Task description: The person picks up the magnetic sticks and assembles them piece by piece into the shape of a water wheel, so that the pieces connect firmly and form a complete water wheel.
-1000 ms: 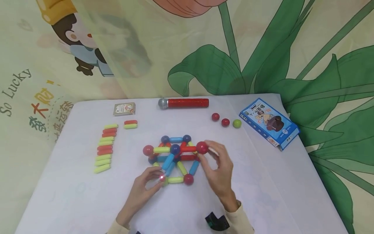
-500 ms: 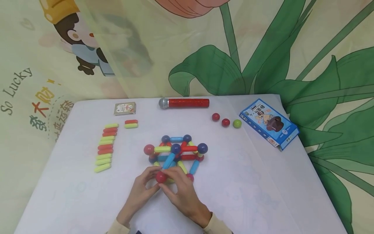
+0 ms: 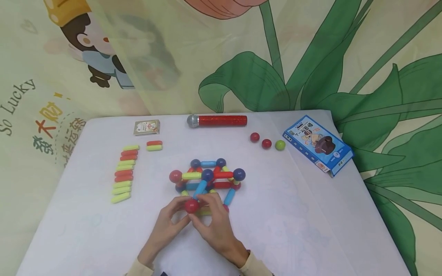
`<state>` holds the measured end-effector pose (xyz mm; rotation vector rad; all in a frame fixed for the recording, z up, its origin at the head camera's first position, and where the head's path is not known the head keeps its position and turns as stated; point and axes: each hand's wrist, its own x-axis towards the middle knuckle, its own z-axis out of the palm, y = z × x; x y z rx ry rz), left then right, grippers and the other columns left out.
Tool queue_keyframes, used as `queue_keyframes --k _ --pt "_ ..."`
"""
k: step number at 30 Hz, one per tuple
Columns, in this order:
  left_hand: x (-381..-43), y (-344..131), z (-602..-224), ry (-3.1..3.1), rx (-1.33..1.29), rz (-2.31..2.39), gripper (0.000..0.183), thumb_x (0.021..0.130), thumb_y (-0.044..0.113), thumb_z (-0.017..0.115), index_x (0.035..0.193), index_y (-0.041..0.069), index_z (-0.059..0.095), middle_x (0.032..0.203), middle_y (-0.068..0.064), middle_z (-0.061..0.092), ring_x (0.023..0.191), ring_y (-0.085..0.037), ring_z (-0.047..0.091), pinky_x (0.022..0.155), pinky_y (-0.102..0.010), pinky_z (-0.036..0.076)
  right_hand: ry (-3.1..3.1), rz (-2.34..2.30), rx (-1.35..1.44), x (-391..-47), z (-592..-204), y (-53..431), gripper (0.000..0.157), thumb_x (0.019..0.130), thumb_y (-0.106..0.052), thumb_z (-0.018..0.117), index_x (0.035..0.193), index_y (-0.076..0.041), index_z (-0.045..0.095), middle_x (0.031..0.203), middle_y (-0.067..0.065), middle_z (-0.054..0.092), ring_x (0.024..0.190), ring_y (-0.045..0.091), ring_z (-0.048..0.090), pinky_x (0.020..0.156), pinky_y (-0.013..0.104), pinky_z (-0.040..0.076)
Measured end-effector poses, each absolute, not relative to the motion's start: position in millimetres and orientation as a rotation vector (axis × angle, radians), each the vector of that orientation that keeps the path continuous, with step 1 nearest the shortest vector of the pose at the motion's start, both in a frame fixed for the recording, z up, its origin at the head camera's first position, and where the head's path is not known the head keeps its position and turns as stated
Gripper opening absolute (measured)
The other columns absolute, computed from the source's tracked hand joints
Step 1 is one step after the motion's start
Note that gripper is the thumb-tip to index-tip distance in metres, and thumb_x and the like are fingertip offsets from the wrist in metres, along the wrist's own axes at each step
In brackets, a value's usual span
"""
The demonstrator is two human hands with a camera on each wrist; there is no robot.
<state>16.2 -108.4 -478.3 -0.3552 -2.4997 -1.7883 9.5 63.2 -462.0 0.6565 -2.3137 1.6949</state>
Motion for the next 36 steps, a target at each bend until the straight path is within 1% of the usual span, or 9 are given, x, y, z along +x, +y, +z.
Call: queue_keyframes --k 3,7,10,14,16,19,23,29,36 --pt "15.5 -108.3 -477.3 -2.499 -0.398 -1.78 0.039 0.086 0.013 0.072 0.122 0.017 0.058 0.114 0.004 0.066 0.101 -0.011 0.064 0.089 -0.032 0.052 -2.282 1.723 0.642 6.5 -462.3 66.2 0.058 0.079 -0.003 0.077 0.129 -0.005 0.048 0.115 0.008 0.052 0.097 0.018 0.062 0.076 0.035 0.058" --pt "13.0 -115.6 -474.1 -2.48 -0.362 -1.773 0.032 0.09 0.007 0.064 0.122 0.011 0.059 0.112 0.002 0.067 0.101 -0.011 0.064 0.089 -0.029 0.052 -2.24 1.789 0.61 3.0 -461.3 71.5 0.055 0.08 0.004 0.072 0.129 -0.001 0.047 0.115 0.014 0.052 0.098 0.023 0.063 0.077 0.037 0.057" --pt "-0.8 -130.4 -467.6 -2.446 -0.203 -1.74 0.025 0.094 0.007 0.058 0.119 0.008 0.059 0.109 -0.001 0.068 0.101 -0.01 0.063 0.089 -0.023 0.051 -2.224 1.797 0.574 1.4 -460.8 78.4 0.052 0.079 0.01 0.069 0.126 0.002 0.048 0.113 0.017 0.053 0.098 0.025 0.063 0.079 0.031 0.057" --pt "-43.7 -159.7 -461.5 -2.37 0.103 -1.675 0.025 0.096 0.02 0.059 0.119 0.01 0.059 0.109 -0.002 0.066 0.101 -0.008 0.061 0.087 -0.016 0.048 -2.185 1.734 0.514 -0.7 -460.9 92.7 0.047 0.078 0.017 0.065 0.121 0.004 0.052 0.105 0.017 0.058 0.094 0.021 0.063 0.08 0.021 0.054" --pt "-69.0 -175.0 -463.5 -2.34 0.206 -1.617 0.027 0.096 0.02 0.059 0.12 0.009 0.058 0.111 -0.003 0.065 0.103 -0.01 0.06 0.089 -0.019 0.049 -2.171 1.699 0.482 -1.8 -461.4 100.8 0.042 0.079 0.017 0.063 0.118 0.004 0.055 0.099 0.016 0.061 0.091 0.018 0.064 0.081 0.018 0.053" --pt "-102.0 -193.0 -467.2 -2.39 0.254 -1.489 0.028 0.094 0.013 0.061 0.121 0.008 0.057 0.119 -0.006 0.062 0.113 -0.016 0.056 0.098 -0.031 0.047 -2.183 1.671 0.414 -3.2 -461.4 112.0 0.032 0.082 0.017 0.061 0.112 0.003 0.059 0.093 0.014 0.064 0.087 0.015 0.064 0.083 0.016 0.052" --pt "-130.4 -205.2 -470.4 -2.588 0.194 -1.317 0.033 0.091 0.001 0.059 0.124 0.005 0.055 0.126 -0.012 0.058 0.123 -0.027 0.049 0.107 -0.045 0.039 -2.218 1.625 0.335 -4.0 -455.7 121.9 0.022 0.084 0.017 0.059 0.104 0.006 0.061 0.086 0.018 0.064 0.079 0.021 0.066 0.083 0.014 0.051" --pt "-143.6 -207.6 -472.9 -2.776 0.138 -1.109 0.035 0.089 -0.006 0.054 0.123 0.001 0.057 0.124 -0.017 0.058 0.117 -0.033 0.048 0.104 -0.047 0.038 -2.279 1.595 0.224 -4.8 -445.5 131.1 0.013 0.086 0.014 0.058 0.098 0.009 0.061 0.08 0.016 0.064 0.074 0.025 0.066 0.083 0.012 0.05" --pt "-135.1 -205.0 -468.1 -2.799 0.115 -1.106 0.031 0.09 -0.001 0.059 0.121 0.004 0.059 0.121 -0.016 0.062 0.115 -0.032 0.053 0.103 -0.047 0.041 -2.306 1.61 0.206 -6.9 -444.2 132.8 0.012 0.086 0.014 0.059 0.098 0.01 0.061 0.08 0.017 0.064 0.074 0.026 0.066 0.082 0.012 0.05"
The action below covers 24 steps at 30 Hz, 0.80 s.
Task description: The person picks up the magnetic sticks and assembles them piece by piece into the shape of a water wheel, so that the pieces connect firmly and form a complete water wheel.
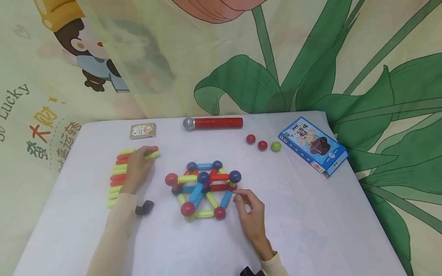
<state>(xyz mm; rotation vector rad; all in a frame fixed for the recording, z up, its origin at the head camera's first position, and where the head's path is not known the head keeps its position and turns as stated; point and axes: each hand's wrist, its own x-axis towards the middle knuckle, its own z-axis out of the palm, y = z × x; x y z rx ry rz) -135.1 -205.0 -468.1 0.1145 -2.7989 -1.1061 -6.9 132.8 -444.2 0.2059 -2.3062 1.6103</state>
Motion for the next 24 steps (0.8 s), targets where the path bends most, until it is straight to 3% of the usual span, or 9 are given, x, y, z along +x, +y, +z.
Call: queue_keyframes --k 6,10,15,21,24 --pt "-99.7 -175.5 -420.7 -2.573 -0.269 -1.297 0.04 0.084 -0.002 0.07 0.121 0.005 0.058 0.114 -0.011 0.067 0.105 -0.024 0.062 0.091 -0.043 0.051 -2.237 1.69 0.376 -17.9 -444.2 127.8 0.031 0.082 0.017 0.061 0.112 0.008 0.058 0.1 0.022 0.064 0.089 0.028 0.068 0.082 0.016 0.052" --pt "-78.6 -138.6 -394.5 -2.537 -0.646 -1.38 0.042 0.083 0.001 0.072 0.122 0.006 0.059 0.113 -0.005 0.068 0.1 -0.017 0.063 0.087 -0.032 0.053 -2.149 1.82 0.511 -30.7 -439.7 115.5 0.044 0.082 0.017 0.062 0.123 0.002 0.054 0.114 0.02 0.061 0.102 0.026 0.066 0.085 0.023 0.053" --pt "-64.5 -102.8 -385.5 -2.534 -0.919 -1.473 0.042 0.083 0.002 0.073 0.122 0.006 0.059 0.115 -0.005 0.066 0.103 -0.014 0.06 0.087 -0.027 0.053 -2.036 1.911 0.653 -40.5 -431.8 98.9 0.043 0.082 0.016 0.063 0.123 0.005 0.053 0.114 0.023 0.058 0.103 0.023 0.065 0.083 0.03 0.055" --pt "-59.7 -89.5 -386.3 -2.541 -0.975 -1.475 0.044 0.081 0.004 0.074 0.122 0.009 0.061 0.118 -0.001 0.066 0.102 -0.012 0.06 0.087 -0.026 0.053 -2.005 1.89 0.64 -38.9 -433.1 96.7 0.035 0.081 0.017 0.064 0.114 0.008 0.056 0.105 0.021 0.058 0.099 0.015 0.064 0.079 0.027 0.056" --pt "-61.0 -91.2 -386.0 -2.54 -0.942 -1.426 0.042 0.082 0.006 0.074 0.122 0.01 0.061 0.118 0.0 0.066 0.106 -0.014 0.06 0.088 -0.032 0.054 -2.034 1.859 0.545 -32.4 -438.1 101.9 0.031 0.082 0.015 0.065 0.112 0.008 0.057 0.104 0.02 0.059 0.098 0.014 0.063 0.08 0.026 0.056"
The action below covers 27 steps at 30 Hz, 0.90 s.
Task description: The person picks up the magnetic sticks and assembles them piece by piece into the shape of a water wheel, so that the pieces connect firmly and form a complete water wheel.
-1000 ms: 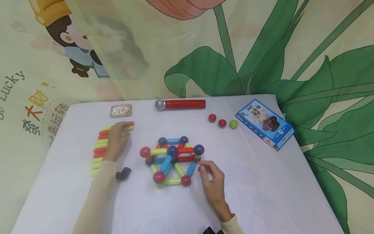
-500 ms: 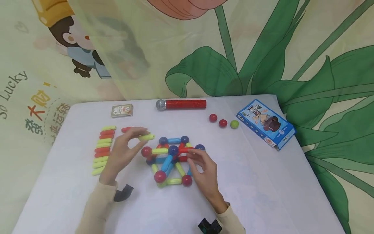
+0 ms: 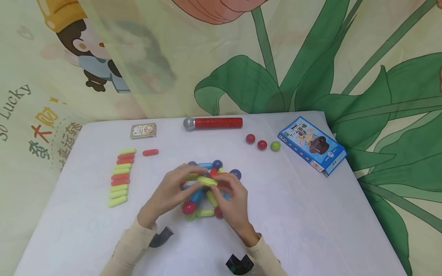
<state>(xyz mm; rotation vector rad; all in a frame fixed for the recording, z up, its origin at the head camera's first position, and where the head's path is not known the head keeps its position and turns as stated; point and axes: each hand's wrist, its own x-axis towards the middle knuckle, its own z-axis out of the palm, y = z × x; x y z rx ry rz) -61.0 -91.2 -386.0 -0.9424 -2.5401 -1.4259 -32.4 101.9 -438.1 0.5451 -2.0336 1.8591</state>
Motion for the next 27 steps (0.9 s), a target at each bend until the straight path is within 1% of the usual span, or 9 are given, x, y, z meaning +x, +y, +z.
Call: queue_keyframes --k 5,7,11,13,16,18,21,27 --pt "-69.6 -112.2 -391.3 -2.501 -0.713 -1.363 0.035 0.086 0.01 0.072 0.119 0.009 0.062 0.116 -0.001 0.066 0.11 -0.014 0.06 0.093 -0.039 0.052 -2.08 1.82 0.354 -19.3 -452.3 108.9 0.027 0.079 0.016 0.067 0.103 0.007 0.06 0.102 0.017 0.059 0.098 0.007 0.061 0.077 0.023 0.055" --pt "-77.3 -125.7 -397.5 -2.484 -0.587 -1.357 0.032 0.088 0.011 0.069 0.119 0.007 0.061 0.117 -0.003 0.066 0.111 -0.015 0.06 0.094 -0.04 0.051 -2.079 1.835 0.319 -16.6 -456.3 108.9 0.026 0.077 0.019 0.066 0.1 0.008 0.06 0.101 0.018 0.059 0.098 0.007 0.061 0.076 0.023 0.056" --pt "-99.5 -154.6 -414.6 -2.522 -0.3 -1.307 0.033 0.092 0.012 0.064 0.123 0.005 0.058 0.123 -0.01 0.062 0.117 -0.024 0.056 0.097 -0.045 0.047 -2.068 1.862 0.32 -14.6 -453.8 104.4 0.025 0.074 0.025 0.064 0.095 0.011 0.06 0.098 0.021 0.056 0.098 0.013 0.061 0.076 0.025 0.056" --pt "-110.3 -168.5 -425.0 -2.612 -0.137 -1.248 0.036 0.093 0.014 0.062 0.127 0.006 0.055 0.128 -0.012 0.058 0.122 -0.028 0.052 0.1 -0.049 0.044 -2.071 1.864 0.323 -13.6 -447.0 101.5 0.025 0.074 0.025 0.063 0.094 0.011 0.06 0.098 0.021 0.055 0.097 0.016 0.06 0.076 0.026 0.056" --pt "-122.0 -185.0 -437.8 -2.781 0.034 -1.167 0.039 0.094 0.014 0.06 0.132 0.008 0.051 0.132 -0.015 0.052 0.125 -0.033 0.046 0.102 -0.053 0.04 -2.067 1.842 0.339 -12.0 -439.0 99.1 0.025 0.074 0.026 0.063 0.093 0.01 0.06 0.096 0.02 0.055 0.095 0.019 0.06 0.076 0.025 0.056" --pt "-126.4 -191.6 -444.1 -2.892 0.091 -1.108 0.041 0.093 0.012 0.06 0.133 0.007 0.05 0.132 -0.017 0.05 0.125 -0.034 0.044 0.104 -0.054 0.038 -2.066 1.838 0.342 -11.5 -436.7 98.9 0.025 0.074 0.025 0.063 0.093 0.009 0.06 0.096 0.019 0.055 0.095 0.017 0.06 0.075 0.025 0.056" --pt "-130.2 -195.8 -451.3 -2.99 0.101 -0.996 0.041 0.092 0.007 0.061 0.132 0.006 0.051 0.13 -0.018 0.051 0.12 -0.035 0.044 0.103 -0.053 0.04 -2.07 1.829 0.348 -12.1 -439.2 99.8 0.025 0.074 0.025 0.064 0.093 0.01 0.06 0.096 0.019 0.055 0.094 0.016 0.059 0.075 0.025 0.057" --pt "-139.6 -198.1 -462.3 -2.958 0.073 -0.826 0.037 0.088 -0.001 0.062 0.124 0.005 0.057 0.122 -0.018 0.056 0.111 -0.035 0.045 0.098 -0.05 0.043 -2.111 1.805 0.339 -16.4 -459.8 106.0 0.023 0.077 0.02 0.065 0.097 0.009 0.06 0.099 0.017 0.057 0.097 0.01 0.059 0.076 0.025 0.056"
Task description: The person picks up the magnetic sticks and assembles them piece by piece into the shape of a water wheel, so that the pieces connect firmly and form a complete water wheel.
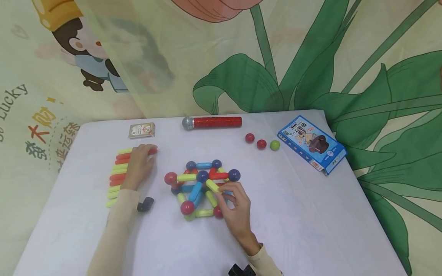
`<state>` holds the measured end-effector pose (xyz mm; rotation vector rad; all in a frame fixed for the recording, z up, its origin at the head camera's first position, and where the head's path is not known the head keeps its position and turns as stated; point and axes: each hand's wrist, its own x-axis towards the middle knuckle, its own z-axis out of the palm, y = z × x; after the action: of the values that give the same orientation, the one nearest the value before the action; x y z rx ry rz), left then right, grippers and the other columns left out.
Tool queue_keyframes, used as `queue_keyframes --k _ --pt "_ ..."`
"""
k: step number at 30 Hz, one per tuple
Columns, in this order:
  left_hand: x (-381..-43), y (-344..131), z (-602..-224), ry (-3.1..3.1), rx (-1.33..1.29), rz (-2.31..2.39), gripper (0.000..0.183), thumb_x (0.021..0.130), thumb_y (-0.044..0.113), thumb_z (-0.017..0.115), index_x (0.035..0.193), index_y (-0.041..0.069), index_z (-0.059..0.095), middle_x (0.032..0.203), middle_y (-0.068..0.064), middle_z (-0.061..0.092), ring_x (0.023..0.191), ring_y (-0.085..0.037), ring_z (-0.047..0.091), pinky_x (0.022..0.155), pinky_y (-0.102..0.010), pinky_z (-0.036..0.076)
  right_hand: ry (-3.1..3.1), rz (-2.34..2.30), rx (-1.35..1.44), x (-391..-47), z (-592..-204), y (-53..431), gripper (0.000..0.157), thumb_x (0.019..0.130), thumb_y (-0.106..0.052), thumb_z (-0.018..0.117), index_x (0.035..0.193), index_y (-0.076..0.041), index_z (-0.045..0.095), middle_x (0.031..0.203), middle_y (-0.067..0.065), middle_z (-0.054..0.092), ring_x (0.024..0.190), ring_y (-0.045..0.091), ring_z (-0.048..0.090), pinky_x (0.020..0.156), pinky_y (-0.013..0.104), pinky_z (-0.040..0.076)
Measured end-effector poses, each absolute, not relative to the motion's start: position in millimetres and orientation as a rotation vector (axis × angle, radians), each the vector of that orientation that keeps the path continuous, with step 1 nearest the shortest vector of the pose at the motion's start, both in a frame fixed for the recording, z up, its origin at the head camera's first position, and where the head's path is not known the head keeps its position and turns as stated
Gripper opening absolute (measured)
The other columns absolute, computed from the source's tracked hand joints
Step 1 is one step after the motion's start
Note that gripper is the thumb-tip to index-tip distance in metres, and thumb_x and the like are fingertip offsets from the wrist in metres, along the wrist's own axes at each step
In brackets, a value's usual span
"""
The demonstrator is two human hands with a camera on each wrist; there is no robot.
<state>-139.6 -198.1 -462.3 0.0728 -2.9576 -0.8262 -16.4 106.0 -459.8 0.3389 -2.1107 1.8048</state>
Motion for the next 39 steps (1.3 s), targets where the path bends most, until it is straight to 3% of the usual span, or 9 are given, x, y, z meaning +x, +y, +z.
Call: queue_keyframes --k 7,16,22,24,29,31,39 --pt "-147.5 -204.9 -470.2 -2.974 0.091 -0.851 0.035 0.091 0.003 0.062 0.125 0.008 0.057 0.116 -0.016 0.061 0.106 -0.033 0.051 0.097 -0.049 0.044 -2.112 1.743 0.297 -16.9 -462.5 117.8 0.019 0.086 0.01 0.063 0.104 0.006 0.061 0.102 0.015 0.06 0.1 0.011 0.061 0.077 0.022 0.055" --pt "-118.0 -180.9 -447.2 -2.586 0.059 -1.536 0.041 0.088 0.008 0.068 0.127 0.011 0.056 0.12 -0.01 0.064 0.109 -0.024 0.06 0.097 -0.043 0.047 -2.087 1.721 0.238 -22.0 -455.4 134.1 0.018 0.089 0.009 0.058 0.107 0.008 0.058 0.099 0.017 0.059 0.095 0.011 0.062 0.08 0.02 0.054" --pt "-80.9 -142.3 -417.8 -2.376 -0.218 -1.801 0.041 0.086 0.011 0.071 0.125 0.008 0.058 0.117 -0.007 0.067 0.106 -0.014 0.06 0.098 -0.028 0.046 -2.038 1.736 0.29 -26.0 -446.0 135.2 0.019 0.088 0.013 0.056 0.107 0.01 0.057 0.098 0.018 0.059 0.095 0.011 0.062 0.081 0.02 0.054" --pt "-68.2 -125.4 -408.6 -2.354 -0.334 -1.835 0.041 0.086 0.01 0.071 0.124 0.007 0.057 0.115 -0.006 0.068 0.103 -0.013 0.062 0.09 -0.022 0.048 -2.009 1.765 0.337 -26.8 -439.6 132.1 0.022 0.087 0.014 0.057 0.108 0.01 0.057 0.098 0.018 0.059 0.096 0.012 0.063 0.08 0.021 0.054" --pt "-45.0 -82.5 -396.2 -2.292 -0.639 -1.855 0.043 0.082 0.001 0.073 0.122 0.005 0.058 0.111 -0.007 0.07 0.102 -0.015 0.065 0.087 -0.029 0.052 -1.932 1.832 0.538 -25.7 -423.4 117.0 0.034 0.081 0.018 0.062 0.113 0.011 0.055 0.103 0.02 0.059 0.099 0.016 0.063 0.082 0.024 0.055" --pt "-40.2 -69.0 -396.2 -2.271 -0.714 -1.841 0.045 0.081 0.001 0.074 0.122 0.006 0.058 0.112 -0.007 0.07 0.105 -0.017 0.065 0.093 -0.035 0.051 -1.9 1.84 0.587 -24.0 -419.8 110.5 0.038 0.079 0.018 0.064 0.115 0.011 0.054 0.105 0.021 0.059 0.101 0.016 0.063 0.083 0.025 0.055" --pt "-33.7 -54.0 -401.6 -2.281 -0.785 -1.719 0.052 0.079 0.004 0.077 0.126 0.007 0.056 0.114 -0.005 0.069 0.107 -0.017 0.065 0.09 -0.036 0.053 -1.877 1.818 0.5 -14.7 -422.0 105.3 0.04 0.077 0.02 0.064 0.115 0.015 0.052 0.103 0.02 0.057 0.1 0.015 0.062 0.083 0.025 0.054"
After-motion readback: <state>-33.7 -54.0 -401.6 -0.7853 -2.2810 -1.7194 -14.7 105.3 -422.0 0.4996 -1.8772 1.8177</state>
